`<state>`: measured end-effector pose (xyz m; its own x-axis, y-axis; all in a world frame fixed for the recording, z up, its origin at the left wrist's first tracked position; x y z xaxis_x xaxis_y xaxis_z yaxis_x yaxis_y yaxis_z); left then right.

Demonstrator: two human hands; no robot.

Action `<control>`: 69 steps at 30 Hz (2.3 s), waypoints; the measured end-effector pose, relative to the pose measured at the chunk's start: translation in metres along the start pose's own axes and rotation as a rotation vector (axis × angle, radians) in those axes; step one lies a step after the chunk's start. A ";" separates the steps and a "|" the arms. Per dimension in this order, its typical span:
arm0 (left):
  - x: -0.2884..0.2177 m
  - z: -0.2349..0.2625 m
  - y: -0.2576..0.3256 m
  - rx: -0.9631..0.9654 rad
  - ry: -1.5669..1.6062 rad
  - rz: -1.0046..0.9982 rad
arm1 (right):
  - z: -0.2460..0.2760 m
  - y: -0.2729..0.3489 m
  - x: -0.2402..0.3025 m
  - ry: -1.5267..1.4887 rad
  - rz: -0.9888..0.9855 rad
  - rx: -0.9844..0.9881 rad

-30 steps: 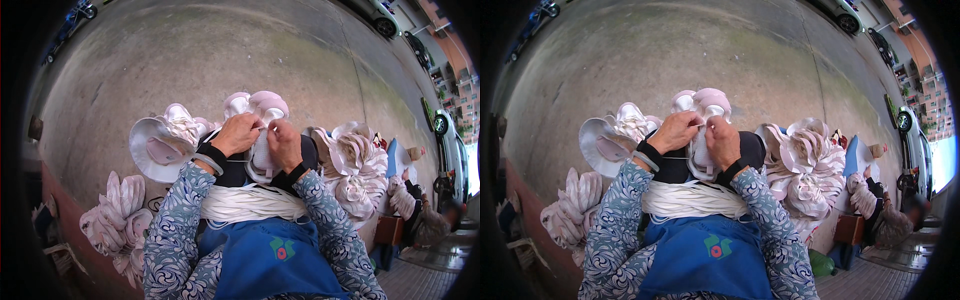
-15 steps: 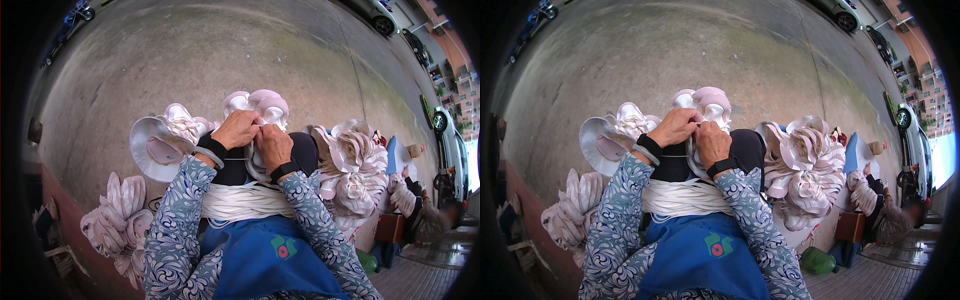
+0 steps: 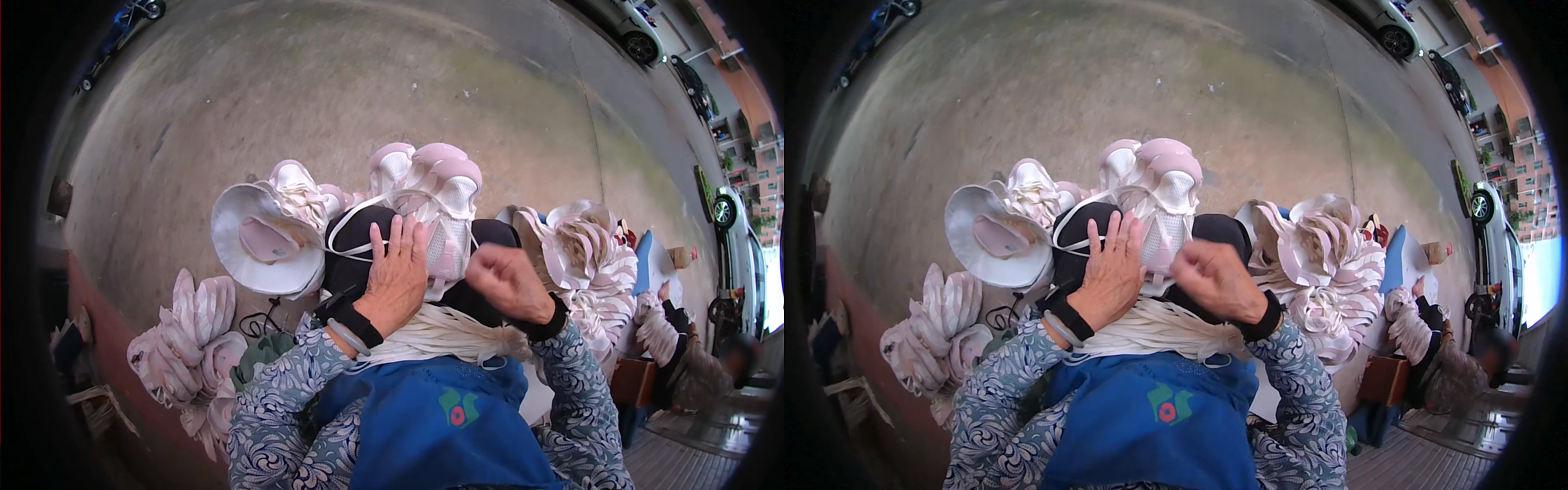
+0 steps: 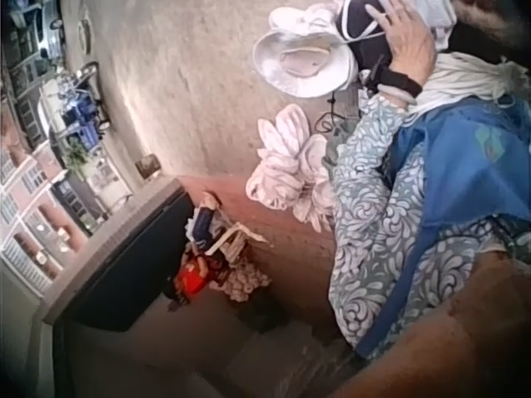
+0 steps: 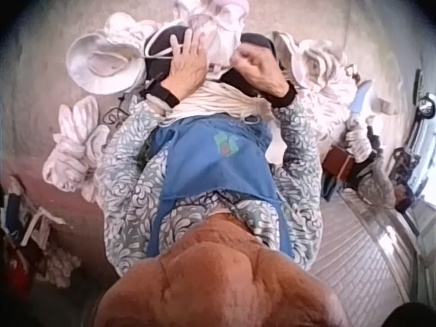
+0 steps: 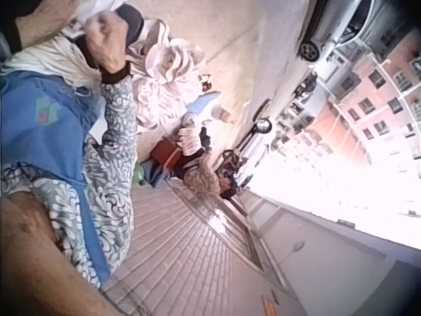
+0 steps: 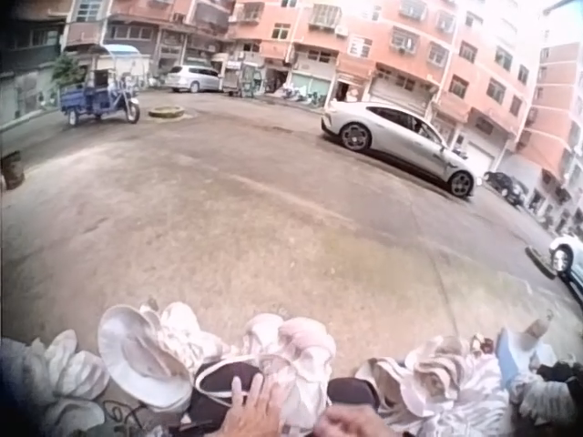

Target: Lacing multiple pairs of pink and white sneakers outdoors.

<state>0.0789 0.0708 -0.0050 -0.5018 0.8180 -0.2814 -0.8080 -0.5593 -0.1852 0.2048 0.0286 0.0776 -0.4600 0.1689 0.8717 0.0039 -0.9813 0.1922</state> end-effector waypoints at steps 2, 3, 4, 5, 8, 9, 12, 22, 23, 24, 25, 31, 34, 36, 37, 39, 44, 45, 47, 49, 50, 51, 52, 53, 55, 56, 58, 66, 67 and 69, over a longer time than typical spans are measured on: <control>-0.001 -0.005 0.000 -0.076 -0.053 -0.018 | 0.028 -0.007 0.003 0.305 0.126 -0.319; -0.001 -0.007 -0.001 -0.075 -0.071 -0.029 | 0.036 -0.014 0.002 0.294 0.189 -0.414; 0.001 -0.013 -0.003 -0.008 -0.084 -0.018 | 0.043 -0.022 0.001 0.286 0.237 -0.508; 0.001 -0.013 -0.005 0.000 -0.101 -0.015 | 0.042 -0.030 0.000 0.315 0.286 -0.541; 0.000 -0.004 -0.006 0.009 -0.077 0.007 | 0.018 -0.058 -0.016 -0.133 0.233 -0.364; 0.002 -0.005 -0.006 0.088 -0.040 0.035 | 0.010 -0.064 -0.014 -0.101 0.253 -0.295; 0.004 0.023 -0.002 -0.068 0.160 0.073 | 0.002 -0.065 -0.019 -0.044 0.042 -0.269; -0.017 0.012 -0.024 0.505 1.695 0.607 | 0.093 0.122 0.102 -0.582 0.195 0.297; -0.026 0.002 -0.034 0.491 1.885 0.761 | 0.104 0.154 0.135 -0.614 0.459 0.473; -0.036 -0.010 -0.041 0.472 2.064 0.931 | 0.115 0.188 0.161 -0.674 0.682 0.653; -0.040 -0.017 -0.051 0.377 2.144 0.972 | 0.124 0.213 0.174 -0.738 0.822 0.782; -0.043 -0.019 -0.050 0.257 2.136 0.757 | 0.112 0.180 0.059 -0.982 0.576 0.321; -0.058 0.023 -0.015 0.532 1.791 0.322 | 0.091 0.133 -0.021 -0.311 0.153 -0.253; -0.067 0.042 0.008 0.642 1.588 0.223 | 0.040 0.104 -0.065 -0.840 -0.406 -0.012; -0.074 0.045 0.016 0.712 1.472 0.180 | 0.023 0.089 -0.070 -0.808 -0.493 0.028; -0.093 0.043 0.023 0.810 1.326 0.066 | -0.006 0.059 -0.071 -0.861 -0.586 0.084; -0.137 0.036 0.016 0.595 1.077 -0.430 | -0.046 0.008 -0.063 -0.995 -0.534 0.136; -0.135 0.033 0.018 0.633 1.066 -0.426 | -0.045 0.008 -0.061 -1.132 -0.504 0.184; -0.123 0.031 0.024 0.773 0.927 -0.560 | -0.035 0.007 -0.064 -1.102 -0.439 0.126; -0.085 0.057 -0.002 0.273 0.817 -0.570 | -0.028 0.013 -0.066 -1.054 -0.437 0.119; -0.042 0.047 -0.017 0.307 0.970 -0.105 | -0.029 0.013 -0.071 -0.971 -0.498 0.117; -0.007 0.041 -0.028 0.271 0.767 0.165 | -0.031 0.013 -0.066 -1.013 -0.449 0.160; 0.017 0.043 -0.034 0.114 0.674 0.354 | -0.033 0.010 -0.061 -1.046 -0.384 0.169; 0.024 0.042 -0.048 -0.014 0.620 0.333 | -0.038 0.006 -0.062 -1.007 -0.384 0.142; 0.026 0.038 -0.066 -0.048 0.457 0.223 | -0.047 0.003 -0.065 -0.941 -0.405 0.142; 0.023 0.036 -0.073 -0.071 0.407 0.140 | -0.048 0.002 -0.067 -0.909 -0.395 0.149; 0.025 0.031 -0.080 -0.067 0.377 0.132 | -0.050 0.003 -0.074 -0.834 -0.430 0.194; 0.036 0.023 -0.096 0.009 0.448 0.082 | -0.039 -0.002 -0.061 -0.899 -0.401 0.166; 0.049 0.010 -0.093 0.170 0.648 0.284 | -0.036 0.000 -0.062 -0.898 -0.442 0.154; 0.057 -0.003 -0.085 0.289 0.835 0.462 | -0.020 0.005 -0.056 -1.018 -0.319 0.189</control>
<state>0.1194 0.1650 -0.0080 -0.4974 0.1096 -0.8606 -0.6882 -0.6539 0.3144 0.2125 0.0119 0.0205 0.4891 0.4961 0.7174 0.1914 -0.8635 0.4666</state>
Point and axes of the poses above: each hand's wrist, its own y-axis away from the middle knuckle, its own z-axis out of the back of the hand, x = y × z, the point moved 7 cm from there along -y, towards the middle knuckle, and after that the axes turned 2 degrees about -z, right-handed, at the moved point
